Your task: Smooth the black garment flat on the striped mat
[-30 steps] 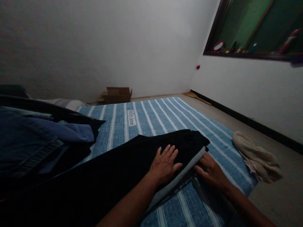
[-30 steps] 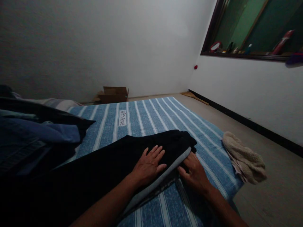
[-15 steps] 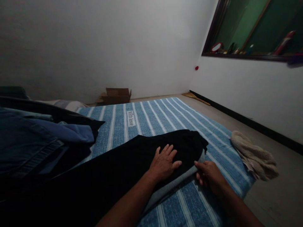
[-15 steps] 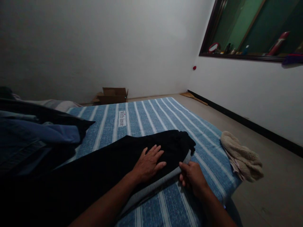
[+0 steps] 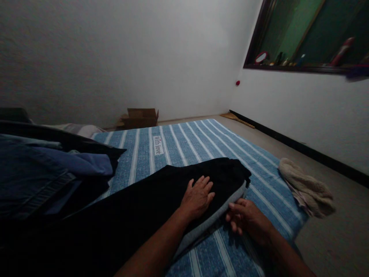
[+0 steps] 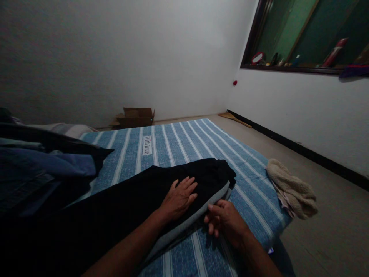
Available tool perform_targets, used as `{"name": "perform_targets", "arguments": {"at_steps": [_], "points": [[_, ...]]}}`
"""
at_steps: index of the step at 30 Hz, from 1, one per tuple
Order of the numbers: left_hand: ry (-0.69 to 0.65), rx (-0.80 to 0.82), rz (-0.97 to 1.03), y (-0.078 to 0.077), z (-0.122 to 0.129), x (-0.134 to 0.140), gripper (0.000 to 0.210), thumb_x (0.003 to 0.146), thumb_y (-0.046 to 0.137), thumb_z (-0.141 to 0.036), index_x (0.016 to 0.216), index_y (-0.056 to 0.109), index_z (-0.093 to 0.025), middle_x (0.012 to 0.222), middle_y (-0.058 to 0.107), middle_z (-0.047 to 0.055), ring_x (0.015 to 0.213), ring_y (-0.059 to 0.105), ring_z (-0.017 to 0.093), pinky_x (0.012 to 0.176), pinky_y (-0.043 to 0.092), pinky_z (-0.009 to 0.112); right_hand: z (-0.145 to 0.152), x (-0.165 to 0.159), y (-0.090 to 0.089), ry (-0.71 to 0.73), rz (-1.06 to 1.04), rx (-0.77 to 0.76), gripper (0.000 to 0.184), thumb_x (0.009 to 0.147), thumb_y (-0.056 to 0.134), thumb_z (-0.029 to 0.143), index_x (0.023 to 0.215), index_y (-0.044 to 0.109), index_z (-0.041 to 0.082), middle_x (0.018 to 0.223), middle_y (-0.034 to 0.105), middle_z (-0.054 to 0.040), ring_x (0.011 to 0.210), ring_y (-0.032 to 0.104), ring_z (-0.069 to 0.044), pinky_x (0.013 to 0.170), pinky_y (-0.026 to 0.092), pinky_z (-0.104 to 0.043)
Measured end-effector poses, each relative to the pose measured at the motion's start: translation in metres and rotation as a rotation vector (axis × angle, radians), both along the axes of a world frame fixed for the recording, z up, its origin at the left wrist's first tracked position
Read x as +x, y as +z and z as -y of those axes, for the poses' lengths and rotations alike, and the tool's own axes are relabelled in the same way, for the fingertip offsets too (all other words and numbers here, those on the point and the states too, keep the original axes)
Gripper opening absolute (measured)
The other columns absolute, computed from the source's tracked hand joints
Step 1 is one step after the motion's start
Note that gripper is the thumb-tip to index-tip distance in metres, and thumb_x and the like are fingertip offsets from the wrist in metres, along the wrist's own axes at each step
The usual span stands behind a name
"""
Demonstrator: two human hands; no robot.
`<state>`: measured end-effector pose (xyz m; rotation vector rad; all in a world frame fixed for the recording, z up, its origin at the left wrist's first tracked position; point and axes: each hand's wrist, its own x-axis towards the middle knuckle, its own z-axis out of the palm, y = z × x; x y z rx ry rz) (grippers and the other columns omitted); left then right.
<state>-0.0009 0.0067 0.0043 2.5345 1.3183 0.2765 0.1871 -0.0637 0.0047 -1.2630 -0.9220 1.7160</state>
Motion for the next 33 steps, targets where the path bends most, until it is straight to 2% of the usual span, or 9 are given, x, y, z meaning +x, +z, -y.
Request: {"name": "perform_targets", "arguments": {"at_steps": [4, 8, 11, 15, 18, 21, 24, 27, 33], "points": [[-0.008, -0.012, -0.025, 0.001, -0.001, -0.001, 0.048, 0.096, 0.025, -0.045, 0.136, 0.041, -0.024, 0.150, 0.033, 0.007, 0.140, 0.021, 0.025, 0.110, 0.018, 0.056, -0.004, -0.008, 0.001, -0.057, 0.047, 0.185, 0.024, 0.078, 0.063, 0.039, 0.083, 0.062, 0.016, 0.071, 0.064, -0.0033, 0.062, 0.060, -0.014, 0.052, 0.044, -0.023], [-0.016, -0.036, -0.015, 0.003, 0.000, -0.001, 0.051, 0.097, 0.021, -0.047, 0.137, 0.041, -0.022, 0.150, 0.032, 0.007, 0.141, 0.021, 0.025, 0.111, 0.016, 0.057, -0.008, 0.001, -0.007, 0.112, 0.563, 0.713, 0.017, 0.079, 0.052, 0.020, 0.085, 0.068, 0.020, 0.089, 0.065, -0.0056, 0.086, 0.060, -0.021, 0.075, 0.047, -0.033], [-0.006, -0.040, -0.005, 0.003, 0.000, -0.001, 0.052, 0.097, 0.019, -0.047, 0.136, 0.042, -0.022, 0.150, 0.033, 0.006, 0.140, 0.021, 0.024, 0.111, 0.017, 0.056, -0.011, 0.008, -0.017, 0.114, 1.011, 1.097, 0.025, 0.078, 0.046, 0.013, 0.085, 0.068, 0.019, 0.090, 0.066, -0.0091, 0.091, 0.058, -0.025, 0.082, 0.046, -0.042], [0.003, -0.054, 0.002, 0.003, 0.000, 0.000, 0.055, 0.097, 0.016, -0.050, 0.136, 0.042, -0.022, 0.150, 0.033, 0.006, 0.141, 0.021, 0.023, 0.111, 0.016, 0.055, -0.014, 0.007, -0.026, 0.109, 1.249, 1.402, 0.031, 0.085, 0.044, 0.012, 0.108, 0.065, 0.018, 0.104, 0.066, -0.0119, 0.106, 0.055, -0.027, 0.097, 0.037, -0.051], [0.005, -0.074, 0.016, 0.004, -0.001, -0.001, 0.058, 0.096, 0.013, -0.052, 0.136, 0.042, -0.022, 0.149, 0.034, 0.006, 0.141, 0.021, 0.023, 0.112, 0.015, 0.054, -0.015, -0.001, -0.030, 0.208, 1.274, 1.436, 0.033, 0.086, 0.045, 0.015, 0.114, 0.063, 0.018, 0.106, 0.065, -0.0123, 0.106, 0.056, -0.026, 0.093, 0.044, -0.046], [0.005, -0.096, 0.022, 0.006, -0.001, -0.002, 0.061, 0.096, 0.010, -0.054, 0.136, 0.042, -0.021, 0.149, 0.035, 0.007, 0.141, 0.021, 0.022, 0.112, 0.013, 0.054, -0.016, -0.011, -0.033, 0.295, 1.296, 1.324, 0.038, 0.085, 0.044, 0.018, 0.119, 0.061, 0.015, 0.113, 0.064, -0.0147, 0.108, 0.056, -0.027, 0.091, 0.047, -0.044], [0.004, -0.113, 0.023, 0.007, -0.002, -0.002, 0.064, 0.094, 0.009, -0.057, 0.137, 0.041, -0.021, 0.150, 0.034, 0.007, 0.141, 0.020, 0.022, 0.112, 0.012, 0.053, -0.018, -0.019, -0.032, 0.302, 1.334, 1.208, 0.052, 0.085, 0.044, 0.023, 0.135, 0.046, 0.010, 0.131, 0.052, -0.0172, 0.123, 0.045, -0.030, 0.102, 0.038, -0.050], [0.007, -0.129, 0.023, 0.008, -0.002, -0.002, 0.068, 0.093, 0.009, -0.060, 0.139, 0.038, -0.020, 0.150, 0.032, 0.007, 0.141, 0.019, 0.023, 0.113, 0.011, 0.052, -0.022, -0.020, -0.027, 0.329, 1.330, 1.180, 0.060, 0.086, 0.046, 0.028, 0.142, 0.036, 0.012, 0.141, 0.042, -0.0154, 0.131, 0.035, -0.030, 0.109, 0.027, -0.054], [0.009, -0.153, 0.029, 0.008, -0.003, -0.001, 0.070, 0.091, 0.011, -0.064, 0.141, 0.036, -0.021, 0.151, 0.031, 0.007, 0.142, 0.018, 0.023, 0.112, 0.011, 0.053, -0.028, -0.019, -0.023, 0.345, 1.356, 1.178, 0.061, 0.088, 0.043, 0.030, 0.146, 0.029, 0.013, 0.146, 0.036, -0.0143, 0.135, 0.029, -0.031, 0.110, 0.023, -0.055]]}}
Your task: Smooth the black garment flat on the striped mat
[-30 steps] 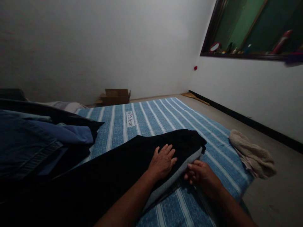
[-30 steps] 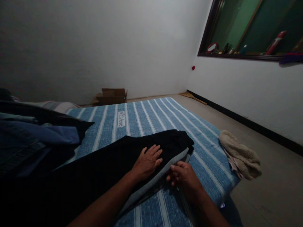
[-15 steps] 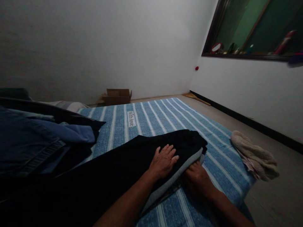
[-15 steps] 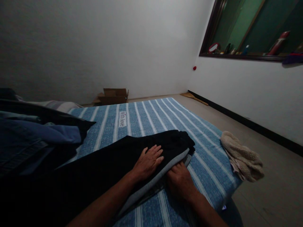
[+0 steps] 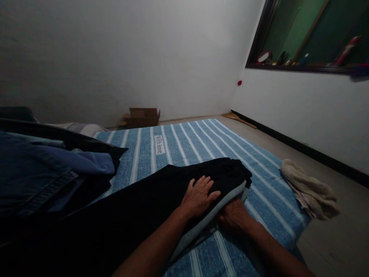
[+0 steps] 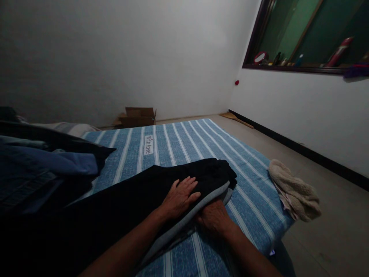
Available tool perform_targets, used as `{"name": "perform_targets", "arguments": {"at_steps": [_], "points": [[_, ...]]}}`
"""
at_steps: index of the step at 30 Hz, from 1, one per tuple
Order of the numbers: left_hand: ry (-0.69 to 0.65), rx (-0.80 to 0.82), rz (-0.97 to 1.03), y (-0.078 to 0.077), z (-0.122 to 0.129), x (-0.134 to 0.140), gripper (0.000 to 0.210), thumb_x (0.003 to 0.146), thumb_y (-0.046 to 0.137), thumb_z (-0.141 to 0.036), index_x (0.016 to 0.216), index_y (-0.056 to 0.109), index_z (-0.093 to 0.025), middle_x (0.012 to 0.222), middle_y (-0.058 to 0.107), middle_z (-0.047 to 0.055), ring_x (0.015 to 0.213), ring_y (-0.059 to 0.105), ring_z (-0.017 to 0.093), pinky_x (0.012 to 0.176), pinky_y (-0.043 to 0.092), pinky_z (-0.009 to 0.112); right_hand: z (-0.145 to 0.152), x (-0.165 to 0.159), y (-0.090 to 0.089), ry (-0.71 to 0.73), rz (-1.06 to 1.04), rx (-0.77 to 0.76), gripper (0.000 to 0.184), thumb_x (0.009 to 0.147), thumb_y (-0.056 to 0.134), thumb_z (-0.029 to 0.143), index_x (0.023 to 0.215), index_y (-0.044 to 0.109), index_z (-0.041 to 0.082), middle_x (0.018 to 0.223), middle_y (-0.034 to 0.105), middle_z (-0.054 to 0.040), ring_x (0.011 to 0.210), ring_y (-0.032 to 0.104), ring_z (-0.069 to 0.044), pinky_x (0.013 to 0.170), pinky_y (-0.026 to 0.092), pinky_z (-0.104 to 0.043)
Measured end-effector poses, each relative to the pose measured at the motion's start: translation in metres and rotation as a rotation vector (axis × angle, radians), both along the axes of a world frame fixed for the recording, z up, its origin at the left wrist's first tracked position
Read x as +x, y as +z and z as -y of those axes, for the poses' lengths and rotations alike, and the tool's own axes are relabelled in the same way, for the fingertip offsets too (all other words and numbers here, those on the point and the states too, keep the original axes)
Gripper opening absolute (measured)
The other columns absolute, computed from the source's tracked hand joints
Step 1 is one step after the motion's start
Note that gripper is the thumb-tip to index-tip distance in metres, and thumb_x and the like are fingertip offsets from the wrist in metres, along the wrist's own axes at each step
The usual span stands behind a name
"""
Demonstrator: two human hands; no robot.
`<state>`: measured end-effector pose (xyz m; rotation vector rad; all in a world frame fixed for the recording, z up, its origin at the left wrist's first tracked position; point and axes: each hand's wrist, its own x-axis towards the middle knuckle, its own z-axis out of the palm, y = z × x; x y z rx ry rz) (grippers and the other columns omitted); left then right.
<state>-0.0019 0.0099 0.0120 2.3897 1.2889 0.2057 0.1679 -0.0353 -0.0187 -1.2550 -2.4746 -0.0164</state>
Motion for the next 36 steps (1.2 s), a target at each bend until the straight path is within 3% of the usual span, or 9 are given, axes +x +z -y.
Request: {"name": "perform_targets", "arguments": {"at_steps": [5, 11, 19, 24, 27, 29, 32, 34, 36], "points": [[0.000, -0.013, 0.013, -0.001, -0.001, 0.000, 0.073, 0.090, 0.012, -0.066, 0.142, 0.034, -0.021, 0.151, 0.030, 0.007, 0.142, 0.017, 0.023, 0.113, 0.009, 0.053, -0.006, 0.001, -0.006, -0.006, 0.012, 0.078, 0.061, 0.090, 0.040, 0.031, 0.146, 0.027, 0.012, 0.146, 0.034, -0.0161, 0.136, 0.027, -0.032, 0.111, 0.020, -0.056], [-0.019, -0.036, -0.028, 0.004, 0.002, 0.000, 0.075, 0.088, 0.012, -0.069, 0.142, 0.034, -0.023, 0.153, 0.024, 0.008, 0.143, 0.012, 0.025, 0.113, 0.007, 0.054, -0.002, 0.011, -0.001, 0.050, -0.044, 0.126, 0.062, 0.091, 0.042, 0.036, 0.146, 0.027, 0.013, 0.146, 0.035, -0.0151, 0.134, 0.031, -0.031, 0.111, 0.022, -0.054], [-0.045, -0.020, -0.051, 0.008, 0.006, 0.001, 0.077, 0.087, 0.015, -0.071, 0.143, 0.033, -0.022, 0.154, 0.020, 0.010, 0.143, 0.009, 0.027, 0.112, 0.006, 0.056, 0.005, 0.013, 0.002, 0.037, -0.096, 0.056, 0.060, 0.088, 0.047, 0.036, 0.144, 0.033, 0.017, 0.141, 0.042, -0.0143, 0.131, 0.036, -0.032, 0.108, 0.024, -0.057], [-0.063, -0.002, -0.078, 0.006, 0.006, 0.000, 0.075, 0.087, 0.019, -0.070, 0.144, 0.031, -0.022, 0.155, 0.018, 0.010, 0.143, 0.007, 0.027, 0.112, 0.006, 0.056, 0.007, 0.015, 0.001, 0.002, -0.216, -0.048, 0.047, 0.087, 0.049, 0.035, 0.132, 0.052, 0.020, 0.124, 0.059, -0.0121, 0.118, 0.050, -0.030, 0.103, 0.033, -0.053], [-0.066, 0.003, -0.074, 0.005, 0.006, 0.000, 0.075, 0.088, 0.018, -0.069, 0.144, 0.030, -0.021, 0.155, 0.018, 0.010, 0.143, 0.007, 0.027, 0.112, 0.005, 0.056, 0.007, 0.017, 0.003, -0.058, -0.410, -0.230, 0.033, 0.083, 0.052, 0.031, 0.110, 0.067, 0.019, 0.105, 0.067, -0.0097, 0.100, 0.060, -0.028, 0.091, 0.046, -0.046], [-0.066, 0.002, -0.069, 0.005, 0.007, 0.000, 0.075, 0.088, 0.016, -0.069, 0.144, 0.030, -0.021, 0.155, 0.018, 0.010, 0.143, 0.007, 0.027, 0.112, 0.005, 0.057, 0.008, 0.018, 0.007, -0.176, -0.607, -0.392, 0.028, 0.076, 0.058, 0.030, 0.098, 0.070, 0.019, 0.095, 0.069, -0.0079, 0.090, 0.062, -0.027, 0.082, 0.050, -0.041], [-0.065, -0.009, -0.069, 0.006, 0.007, 0.000, 0.078, 0.087, 0.013, -0.071, 0.144, 0.030, -0.021, 0.155, 0.018, 0.011, 0.143, 0.007, 0.027, 0.112, 0.006, 0.057, 0.007, 0.018, 0.016, -0.340, -1.067, -0.618, 0.027, 0.065, 0.064, 0.026, 0.090, 0.070, 0.017, 0.086, 0.069, -0.0057, 0.086, 0.063, -0.027, 0.076, 0.052, -0.037], [-0.060, -0.004, -0.068, 0.006, 0.007, 0.001, 0.080, 0.086, 0.012, -0.072, 0.144, 0.030, -0.021, 0.155, 0.018, 0.011, 0.143, 0.008, 0.027, 0.112, 0.006, 0.056, 0.005, 0.017, 0.021, -0.354, -1.366, -0.763, 0.021, 0.062, 0.065, 0.024, 0.082, 0.068, 0.017, 0.080, 0.069, -0.0045, 0.080, 0.064, -0.025, 0.071, 0.053, -0.034], [-0.055, 0.007, -0.068, 0.005, 0.007, 0.001, 0.081, 0.085, 0.012, -0.073, 0.144, 0.030, -0.021, 0.155, 0.018, 0.010, 0.143, 0.008, 0.027, 0.112, 0.006, 0.056, 0.002, 0.015, 0.026, -0.344, -1.527, -0.845, 0.017, 0.063, 0.066, 0.027, 0.077, 0.066, 0.018, 0.078, 0.068, -0.0036, 0.075, 0.064, -0.023, 0.065, 0.053, -0.032]]}}
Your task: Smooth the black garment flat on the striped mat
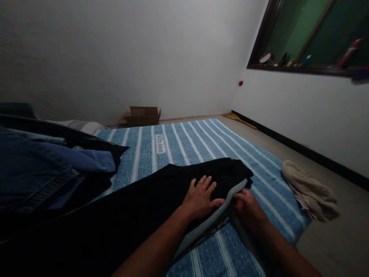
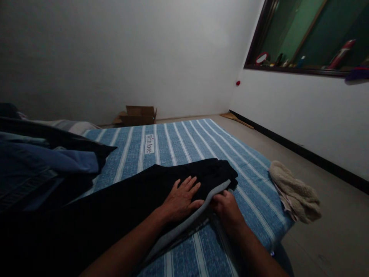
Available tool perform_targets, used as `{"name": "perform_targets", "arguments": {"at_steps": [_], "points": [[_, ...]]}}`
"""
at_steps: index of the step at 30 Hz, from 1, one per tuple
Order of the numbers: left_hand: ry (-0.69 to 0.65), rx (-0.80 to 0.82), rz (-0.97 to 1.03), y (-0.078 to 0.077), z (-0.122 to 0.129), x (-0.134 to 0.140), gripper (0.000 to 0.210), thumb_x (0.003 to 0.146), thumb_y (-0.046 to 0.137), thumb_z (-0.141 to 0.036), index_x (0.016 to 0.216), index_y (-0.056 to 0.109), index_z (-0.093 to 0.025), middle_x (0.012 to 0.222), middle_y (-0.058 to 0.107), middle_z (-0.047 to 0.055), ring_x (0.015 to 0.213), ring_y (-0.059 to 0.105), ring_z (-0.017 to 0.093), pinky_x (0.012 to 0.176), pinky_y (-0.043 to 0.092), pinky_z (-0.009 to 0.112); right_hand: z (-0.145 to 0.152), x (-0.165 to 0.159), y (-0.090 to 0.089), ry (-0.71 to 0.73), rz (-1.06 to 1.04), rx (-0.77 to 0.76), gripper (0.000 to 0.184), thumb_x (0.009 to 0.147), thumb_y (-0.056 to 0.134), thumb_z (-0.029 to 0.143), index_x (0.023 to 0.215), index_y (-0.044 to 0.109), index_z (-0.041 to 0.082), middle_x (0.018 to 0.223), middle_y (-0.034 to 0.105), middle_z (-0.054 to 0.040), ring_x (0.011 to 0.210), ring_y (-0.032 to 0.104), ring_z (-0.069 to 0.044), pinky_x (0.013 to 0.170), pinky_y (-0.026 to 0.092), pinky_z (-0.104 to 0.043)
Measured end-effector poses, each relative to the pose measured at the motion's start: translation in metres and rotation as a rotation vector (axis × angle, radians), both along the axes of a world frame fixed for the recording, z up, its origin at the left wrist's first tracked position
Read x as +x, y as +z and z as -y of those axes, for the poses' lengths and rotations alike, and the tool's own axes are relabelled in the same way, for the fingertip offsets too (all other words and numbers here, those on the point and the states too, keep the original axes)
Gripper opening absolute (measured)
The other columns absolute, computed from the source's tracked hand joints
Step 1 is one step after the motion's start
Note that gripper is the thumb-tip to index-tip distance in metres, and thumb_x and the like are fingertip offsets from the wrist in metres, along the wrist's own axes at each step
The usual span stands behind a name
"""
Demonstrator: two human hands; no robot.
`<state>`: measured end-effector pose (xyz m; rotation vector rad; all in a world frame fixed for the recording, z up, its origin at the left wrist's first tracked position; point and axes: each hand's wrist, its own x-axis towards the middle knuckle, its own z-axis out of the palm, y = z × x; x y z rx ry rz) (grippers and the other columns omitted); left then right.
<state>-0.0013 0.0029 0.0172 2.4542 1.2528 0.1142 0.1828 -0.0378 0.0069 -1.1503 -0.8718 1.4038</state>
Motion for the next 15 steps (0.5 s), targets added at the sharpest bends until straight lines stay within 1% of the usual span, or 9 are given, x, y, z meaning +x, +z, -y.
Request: {"name": "perform_targets", "arguments": {"at_steps": [2, 4, 7, 12, 15], "points": [[-0.002, 0.006, 0.001, 0.000, 0.000, 0.000, 0.081, 0.085, 0.013, -0.073, 0.144, 0.030, -0.021, 0.154, 0.018, 0.011, 0.143, 0.008, 0.027, 0.112, 0.006, 0.056, -0.002, -0.002, 0.004, -0.016, -0.072, -0.020, 0.019, 0.068, 0.066, 0.034, 0.079, 0.065, 0.019, 0.081, 0.069, -0.0032, 0.074, 0.065, -0.020, 0.062, 0.054, -0.030], [-0.005, 0.003, -0.002, 0.000, 0.000, 0.000, 0.082, 0.084, 0.014, -0.074, 0.145, 0.030, -0.020, 0.155, 0.018, 0.011, 0.143, 0.007, 0.028, 0.112, 0.006, 0.056, -0.002, -0.004, 0.008, -0.033, -0.184, -0.082, 0.025, 0.072, 0.065, 0.040, 0.086, 0.066, 0.019, 0.083, 0.069, -0.0040, 0.076, 0.066, -0.020, 0.065, 0.055, -0.031], [-0.005, 0.005, -0.003, 0.000, 0.001, -0.001, 0.082, 0.084, 0.018, -0.075, 0.145, 0.029, -0.021, 0.155, 0.017, 0.011, 0.143, 0.007, 0.028, 0.112, 0.006, 0.056, -0.002, -0.007, 0.013, -0.049, -0.303, -0.176, 0.031, 0.073, 0.068, 0.040, 0.094, 0.066, 0.017, 0.085, 0.071, -0.0057, 0.082, 0.067, -0.023, 0.070, 0.056, -0.034], [-0.006, 0.016, -0.005, 0.000, 0.001, 0.000, 0.084, 0.083, 0.020, -0.075, 0.145, 0.028, -0.020, 0.154, 0.018, 0.011, 0.143, 0.008, 0.029, 0.112, 0.007, 0.056, -0.007, -0.015, 0.014, -0.047, -0.250, -0.160, 0.034, 0.067, 0.074, 0.025, 0.099, 0.065, 0.015, 0.098, 0.071, -0.0068, 0.090, 0.067, -0.025, 0.075, 0.055, -0.035], [-0.003, 0.023, -0.004, -0.002, 0.000, 0.000, 0.084, 0.083, 0.021, -0.075, 0.145, 0.027, -0.020, 0.154, 0.018, 0.011, 0.143, 0.009, 0.029, 0.112, 0.007, 0.056, -0.012, -0.017, 0.011, -0.121, -0.207, -0.143, 0.041, 0.063, 0.077, 0.021, 0.101, 0.064, 0.014, 0.097, 0.071, -0.0079, 0.089, 0.067, -0.027, 0.076, 0.055, -0.036]]}}
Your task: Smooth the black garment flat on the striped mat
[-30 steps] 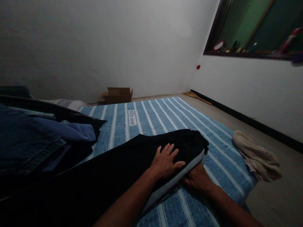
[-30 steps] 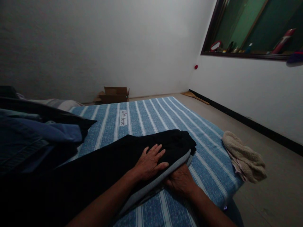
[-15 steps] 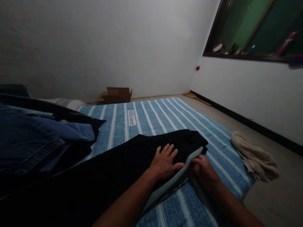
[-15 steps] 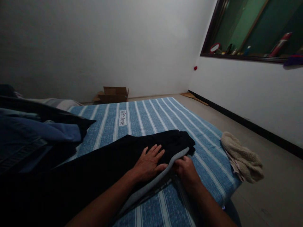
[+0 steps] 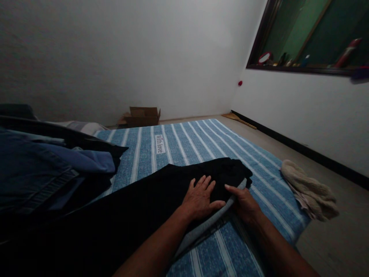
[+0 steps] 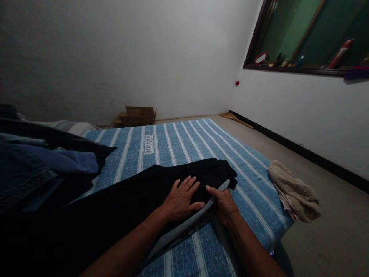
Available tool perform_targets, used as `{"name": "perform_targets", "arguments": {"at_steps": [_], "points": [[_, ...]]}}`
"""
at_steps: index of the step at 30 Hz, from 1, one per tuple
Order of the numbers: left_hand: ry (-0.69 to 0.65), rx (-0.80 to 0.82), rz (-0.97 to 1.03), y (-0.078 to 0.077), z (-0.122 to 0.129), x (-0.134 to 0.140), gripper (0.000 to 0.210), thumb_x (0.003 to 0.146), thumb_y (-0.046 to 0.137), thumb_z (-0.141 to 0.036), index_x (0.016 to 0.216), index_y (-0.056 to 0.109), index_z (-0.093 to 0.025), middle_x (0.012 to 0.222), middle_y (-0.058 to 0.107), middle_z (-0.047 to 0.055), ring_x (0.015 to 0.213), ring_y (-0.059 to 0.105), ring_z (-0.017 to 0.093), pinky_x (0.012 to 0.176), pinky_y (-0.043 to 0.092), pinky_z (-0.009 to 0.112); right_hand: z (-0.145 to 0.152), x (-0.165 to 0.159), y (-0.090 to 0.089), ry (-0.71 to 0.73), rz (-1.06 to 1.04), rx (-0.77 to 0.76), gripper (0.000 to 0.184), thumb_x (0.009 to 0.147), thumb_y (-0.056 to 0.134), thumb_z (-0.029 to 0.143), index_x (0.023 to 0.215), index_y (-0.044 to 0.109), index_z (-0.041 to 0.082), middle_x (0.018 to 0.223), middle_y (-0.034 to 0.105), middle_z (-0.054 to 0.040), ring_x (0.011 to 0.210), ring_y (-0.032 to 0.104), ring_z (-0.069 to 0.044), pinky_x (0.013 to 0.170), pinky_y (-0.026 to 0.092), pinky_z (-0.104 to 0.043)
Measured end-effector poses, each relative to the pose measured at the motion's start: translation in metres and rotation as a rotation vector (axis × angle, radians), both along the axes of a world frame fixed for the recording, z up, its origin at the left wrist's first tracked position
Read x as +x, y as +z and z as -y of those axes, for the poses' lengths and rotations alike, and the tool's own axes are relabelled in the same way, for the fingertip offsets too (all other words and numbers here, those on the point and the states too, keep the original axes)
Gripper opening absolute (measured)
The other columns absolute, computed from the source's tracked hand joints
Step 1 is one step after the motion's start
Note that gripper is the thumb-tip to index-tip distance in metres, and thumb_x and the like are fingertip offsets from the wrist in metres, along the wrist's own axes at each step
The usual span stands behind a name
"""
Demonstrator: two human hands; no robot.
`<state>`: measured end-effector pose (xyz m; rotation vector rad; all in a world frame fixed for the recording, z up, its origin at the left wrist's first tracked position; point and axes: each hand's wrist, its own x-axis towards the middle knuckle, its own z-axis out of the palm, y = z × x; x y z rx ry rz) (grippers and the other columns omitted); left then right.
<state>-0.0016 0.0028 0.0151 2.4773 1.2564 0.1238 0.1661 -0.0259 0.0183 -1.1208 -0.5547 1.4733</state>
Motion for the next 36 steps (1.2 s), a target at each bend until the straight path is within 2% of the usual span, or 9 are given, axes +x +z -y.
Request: {"name": "perform_targets", "arguments": {"at_steps": [4, 9, 13, 20, 24, 28, 32, 36], "points": [[-0.003, -0.002, 0.011, -0.003, -0.001, 0.000, 0.085, 0.083, 0.024, -0.075, 0.146, 0.024, -0.019, 0.155, 0.017, 0.011, 0.143, 0.008, 0.028, 0.112, 0.006, 0.056, -0.003, 0.005, -0.006, -0.069, 0.054, -0.051, 0.035, 0.058, 0.076, 0.018, 0.092, 0.066, 0.013, 0.087, 0.072, -0.0083, 0.081, 0.068, -0.029, 0.074, 0.055, -0.039], [0.002, -0.007, 0.030, -0.005, 0.000, 0.000, 0.085, 0.083, 0.026, -0.074, 0.148, 0.018, -0.020, 0.155, 0.014, 0.012, 0.143, 0.007, 0.028, 0.112, 0.005, 0.055, 0.000, 0.012, -0.012, -0.041, 0.025, -0.023, 0.026, 0.063, 0.071, 0.020, 0.089, 0.067, 0.014, 0.095, 0.072, -0.0090, 0.095, 0.065, -0.029, 0.082, 0.054, -0.041], [-0.002, -0.016, 0.036, -0.005, 0.000, 0.000, 0.087, 0.081, 0.026, -0.076, 0.147, 0.020, -0.020, 0.155, 0.014, 0.012, 0.143, 0.007, 0.029, 0.112, 0.004, 0.055, 0.005, 0.012, -0.012, -0.028, 0.052, -0.009, 0.021, 0.069, 0.071, 0.027, 0.085, 0.067, 0.016, 0.100, 0.071, -0.0087, 0.090, 0.066, -0.029, 0.077, 0.055, -0.040], [0.008, -0.051, 0.038, 0.002, 0.002, 0.001, 0.094, 0.078, 0.021, -0.081, 0.146, 0.024, -0.016, 0.155, 0.014, 0.013, 0.143, 0.006, 0.029, 0.113, 0.003, 0.055, 0.007, 0.017, -0.010, -0.025, 0.035, -0.051, 0.035, 0.068, 0.073, 0.027, 0.099, 0.067, 0.013, 0.092, 0.072, -0.0077, 0.084, 0.067, -0.027, 0.075, 0.055, -0.039], [0.001, -0.048, 0.033, 0.001, 0.001, 0.001, 0.093, 0.079, 0.022, -0.080, 0.146, 0.024, -0.016, 0.155, 0.013, 0.013, 0.143, 0.006, 0.028, 0.112, 0.003, 0.055, 0.004, 0.020, -0.010, -0.004, 0.010, -0.077, 0.030, 0.069, 0.072, 0.026, 0.096, 0.068, 0.014, 0.087, 0.072, -0.0065, 0.080, 0.068, -0.026, 0.075, 0.055, -0.038], [-0.008, -0.029, 0.033, -0.002, 0.001, 0.000, 0.090, 0.079, 0.023, -0.079, 0.147, 0.022, -0.018, 0.155, 0.013, 0.014, 0.143, 0.004, 0.029, 0.112, 0.002, 0.056, 0.004, 0.021, -0.009, -0.002, -0.019, -0.099, 0.027, 0.070, 0.072, 0.025, 0.094, 0.069, 0.014, 0.090, 0.072, -0.0057, 0.079, 0.068, -0.024, 0.075, 0.055, -0.036], [-0.012, -0.014, 0.017, -0.001, 0.002, 0.001, 0.087, 0.079, 0.024, -0.080, 0.146, 0.024, -0.025, 0.155, 0.013, 0.014, 0.143, 0.004, 0.030, 0.111, 0.004, 0.058, 0.004, 0.021, -0.009, 0.008, -0.026, -0.073, 0.025, 0.071, 0.071, 0.026, 0.093, 0.069, 0.014, 0.090, 0.072, -0.0063, 0.082, 0.068, -0.024, 0.077, 0.055, -0.036], [-0.015, -0.009, -0.019, 0.000, 0.001, 0.002, 0.085, 0.078, 0.025, -0.080, 0.146, 0.025, -0.029, 0.155, 0.013, 0.015, 0.143, 0.004, 0.031, 0.110, 0.005, 0.059, -0.001, 0.020, -0.008, -0.050, -0.074, -0.122, 0.023, 0.070, 0.071, 0.021, 0.091, 0.069, 0.013, 0.087, 0.072, -0.0063, 0.084, 0.068, -0.025, 0.081, 0.055, -0.037]]}}
